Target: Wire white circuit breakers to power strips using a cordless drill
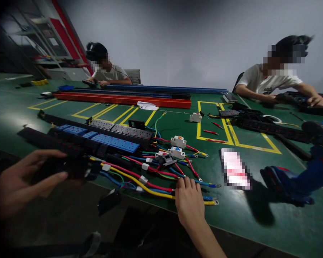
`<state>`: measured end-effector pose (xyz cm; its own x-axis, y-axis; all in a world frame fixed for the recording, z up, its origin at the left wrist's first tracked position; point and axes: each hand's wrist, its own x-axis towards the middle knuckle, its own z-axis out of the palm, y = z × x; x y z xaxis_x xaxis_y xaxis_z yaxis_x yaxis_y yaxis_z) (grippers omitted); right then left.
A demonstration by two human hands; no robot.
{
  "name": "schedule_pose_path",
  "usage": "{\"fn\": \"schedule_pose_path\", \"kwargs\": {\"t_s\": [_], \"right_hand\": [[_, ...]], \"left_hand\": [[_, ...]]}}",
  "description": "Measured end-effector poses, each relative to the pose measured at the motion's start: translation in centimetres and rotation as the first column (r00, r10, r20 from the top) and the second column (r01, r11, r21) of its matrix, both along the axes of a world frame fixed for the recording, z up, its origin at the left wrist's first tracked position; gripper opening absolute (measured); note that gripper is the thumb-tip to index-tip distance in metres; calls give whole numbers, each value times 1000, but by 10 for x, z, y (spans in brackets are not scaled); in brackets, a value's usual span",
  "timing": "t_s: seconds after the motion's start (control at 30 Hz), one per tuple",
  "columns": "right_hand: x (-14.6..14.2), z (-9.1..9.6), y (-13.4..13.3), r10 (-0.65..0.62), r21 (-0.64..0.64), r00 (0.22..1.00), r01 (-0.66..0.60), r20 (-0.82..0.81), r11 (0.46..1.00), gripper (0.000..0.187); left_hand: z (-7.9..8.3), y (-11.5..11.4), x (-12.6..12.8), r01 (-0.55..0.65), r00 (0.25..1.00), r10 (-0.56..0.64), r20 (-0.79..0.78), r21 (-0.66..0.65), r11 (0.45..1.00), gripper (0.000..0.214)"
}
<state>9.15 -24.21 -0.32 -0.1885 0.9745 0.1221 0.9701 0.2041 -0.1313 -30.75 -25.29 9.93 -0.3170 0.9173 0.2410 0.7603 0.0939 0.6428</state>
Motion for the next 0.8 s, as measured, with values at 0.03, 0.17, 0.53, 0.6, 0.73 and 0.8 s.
{"fn": "schedule_pose_path", "kwargs": {"t_s": [0.03,0.17,0.53,0.6,0.73,0.8], "right_hand": [[0,0,0,0,-1,1000,0,-1,1000,18],[0,-2,0,-10,3,1000,10,-18,1000,18],[1,-6,-2,-65,6,995,66,-69,998,17],[2,-8,-3,-55,21,995,57,-82,998,17],[5,-12,-7,-39,78,990,50,-135,996,17],[6,-11,-10,-50,105,987,67,-154,992,16]], "left_hand": [[7,20,3,83,993,-86,83,32,996,69],[11,99,21,302,952,-304,44,43,952,69],[-28,118,84,274,779,-150,-608,115,955,35],[-23,99,111,457,774,-287,-564,185,870,28],[-24,64,159,894,341,-784,-519,-79,441,23],[-34,55,180,917,217,-835,-505,-187,351,23]]}}
